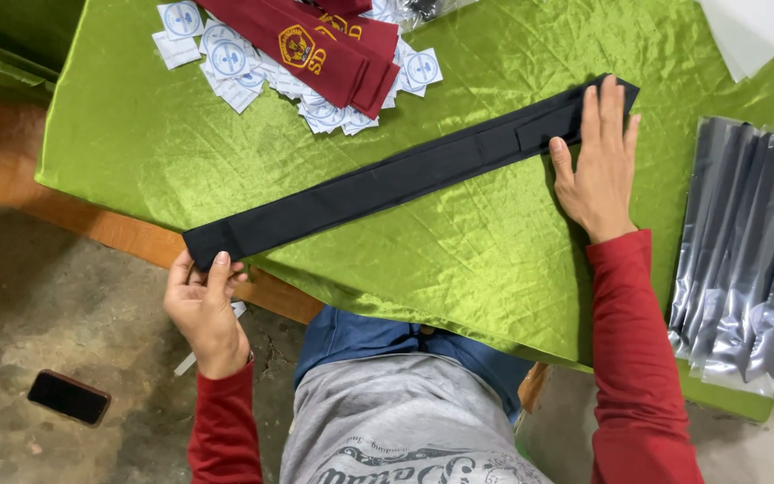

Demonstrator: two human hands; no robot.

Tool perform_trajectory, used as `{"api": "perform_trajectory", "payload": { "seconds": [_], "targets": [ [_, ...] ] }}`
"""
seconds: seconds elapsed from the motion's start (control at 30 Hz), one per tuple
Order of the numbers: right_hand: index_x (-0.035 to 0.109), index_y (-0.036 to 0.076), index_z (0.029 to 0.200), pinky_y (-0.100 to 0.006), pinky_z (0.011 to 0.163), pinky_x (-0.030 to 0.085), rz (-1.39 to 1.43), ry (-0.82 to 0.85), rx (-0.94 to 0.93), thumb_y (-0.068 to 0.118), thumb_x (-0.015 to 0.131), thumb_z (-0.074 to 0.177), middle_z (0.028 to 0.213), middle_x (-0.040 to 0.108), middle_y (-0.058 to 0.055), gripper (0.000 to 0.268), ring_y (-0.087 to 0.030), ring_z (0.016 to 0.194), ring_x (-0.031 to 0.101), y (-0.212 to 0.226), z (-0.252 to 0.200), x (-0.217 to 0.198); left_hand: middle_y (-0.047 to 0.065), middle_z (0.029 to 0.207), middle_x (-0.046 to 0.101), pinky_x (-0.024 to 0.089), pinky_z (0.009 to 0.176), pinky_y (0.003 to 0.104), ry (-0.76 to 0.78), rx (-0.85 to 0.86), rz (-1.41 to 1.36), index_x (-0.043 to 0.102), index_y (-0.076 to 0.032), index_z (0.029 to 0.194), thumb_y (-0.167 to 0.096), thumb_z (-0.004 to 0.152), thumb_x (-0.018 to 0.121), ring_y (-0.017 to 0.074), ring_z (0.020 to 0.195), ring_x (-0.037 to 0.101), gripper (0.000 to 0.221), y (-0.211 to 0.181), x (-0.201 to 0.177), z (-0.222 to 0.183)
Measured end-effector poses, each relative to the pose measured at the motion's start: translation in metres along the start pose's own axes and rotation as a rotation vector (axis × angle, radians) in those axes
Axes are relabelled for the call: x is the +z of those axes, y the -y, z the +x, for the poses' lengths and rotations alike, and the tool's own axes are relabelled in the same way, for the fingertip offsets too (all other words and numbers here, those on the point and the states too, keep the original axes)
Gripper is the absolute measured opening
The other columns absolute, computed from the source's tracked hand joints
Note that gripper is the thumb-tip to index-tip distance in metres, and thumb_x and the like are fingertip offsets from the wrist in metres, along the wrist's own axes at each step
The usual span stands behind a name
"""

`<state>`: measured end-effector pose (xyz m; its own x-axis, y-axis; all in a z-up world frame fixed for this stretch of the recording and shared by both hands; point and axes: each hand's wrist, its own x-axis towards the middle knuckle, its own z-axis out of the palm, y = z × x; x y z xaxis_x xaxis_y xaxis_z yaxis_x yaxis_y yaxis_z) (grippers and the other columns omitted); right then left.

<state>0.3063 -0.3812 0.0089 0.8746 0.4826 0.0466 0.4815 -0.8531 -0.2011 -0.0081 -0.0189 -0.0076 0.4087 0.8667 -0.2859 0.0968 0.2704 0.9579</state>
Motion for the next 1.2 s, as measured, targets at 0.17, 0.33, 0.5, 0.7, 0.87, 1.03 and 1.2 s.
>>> {"api": "perform_trajectory", "payload": {
  "seconds": [0.17, 0.33, 0.5, 0.7, 0.87, 1.03, 1.2],
  "targets": [
    [0.021, -0.003, 0.166, -0.060, 0.127, 0.006, 0.026, 0.006, -0.013, 0.039, 0.033, 0.116, 0.171, 0.009, -0.020, 0.066, -0.037, 0.159, 0.008, 0.001, 0.001, 0.000, 0.011, 0.106, 0.070, 0.061, 0.069, 0.025, -0.001, 0.023, 0.018, 0.060, 0.001, 0.128, -0.007, 0.096, 0.072, 0.0150, 0.077, 0.069, 0.035, -0.005, -0.001, -0.002],
    [0.019, 0.003, 0.168, -0.062, 0.130, 0.004, 0.044, -0.104, -0.051, 0.045, 0.034, 0.117, 0.173, 0.008, -0.018, 0.068, -0.037, 0.161, 0.007, -0.003, -0.006, 0.005, 0.012, 0.107, 0.070, 0.061, 0.070, 0.026, 0.012, 0.072, 0.045, 0.059, 0.001, 0.130, -0.007, 0.097, 0.071, 0.0154, 0.078, 0.069, 0.037, -0.017, 0.001, -0.010],
    [0.041, 0.018, 0.159, -0.071, 0.130, 0.014, 0.133, -0.317, -0.380, 0.048, 0.049, 0.112, 0.171, 0.023, -0.012, 0.057, -0.034, 0.162, 0.019, 0.042, -0.027, 0.001, 0.024, 0.107, 0.070, 0.062, 0.074, 0.030, -0.008, 0.358, 0.179, 0.049, 0.005, 0.137, 0.000, 0.103, 0.066, 0.0212, 0.075, 0.068, 0.038, -0.052, 0.017, -0.032],
    [0.052, 0.007, 0.143, -0.051, 0.105, 0.059, 0.562, -0.155, -0.730, 0.054, 0.064, 0.100, 0.141, 0.058, -0.025, 0.065, -0.039, 0.128, 0.066, 0.184, -0.056, -0.086, 0.023, 0.119, 0.070, 0.032, 0.051, 0.022, 0.061, 0.655, 0.317, 0.053, -0.003, 0.135, -0.012, 0.102, 0.071, 0.0070, 0.060, 0.046, 0.039, -0.094, 0.075, -0.065],
    [0.051, 0.003, 0.140, -0.036, 0.089, 0.067, 0.759, -0.269, -0.539, 0.045, 0.078, 0.092, 0.131, 0.063, -0.021, 0.070, -0.028, 0.112, 0.070, 0.196, -0.036, -0.120, 0.019, 0.130, 0.063, 0.063, 0.101, 0.038, 0.420, 0.887, 0.088, 0.052, -0.001, 0.137, -0.007, 0.101, 0.075, 0.0298, 0.116, 0.069, 0.043, -0.103, 0.156, -0.074],
    [0.060, -0.004, 0.128, -0.030, 0.081, 0.069, 0.857, -0.474, -0.282, 0.002, 0.077, 0.101, 0.119, 0.066, -0.020, 0.032, -0.026, 0.099, 0.074, 0.155, -0.015, -0.128, 0.017, 0.152, 0.055, 0.055, 0.129, 0.048, 0.850, 1.070, 0.059, 0.037, -0.004, 0.154, 0.008, 0.103, 0.079, 0.0355, 0.145, 0.060, 0.067, -0.092, 0.216, -0.072],
    [0.061, -0.009, 0.117, -0.035, 0.065, 0.067, 0.989, -0.647, -0.135, 0.005, 0.069, 0.111, 0.103, 0.064, -0.020, 0.018, -0.030, 0.085, 0.072, 0.086, 0.001, -0.119, 0.018, 0.162, 0.045, 0.044, 0.133, 0.055, 0.920, 1.347, 0.349, 0.029, -0.006, 0.158, -0.005, 0.118, 0.058, 0.0387, 0.156, 0.044, 0.050, -0.066, 0.225, -0.057]
  ]
}}
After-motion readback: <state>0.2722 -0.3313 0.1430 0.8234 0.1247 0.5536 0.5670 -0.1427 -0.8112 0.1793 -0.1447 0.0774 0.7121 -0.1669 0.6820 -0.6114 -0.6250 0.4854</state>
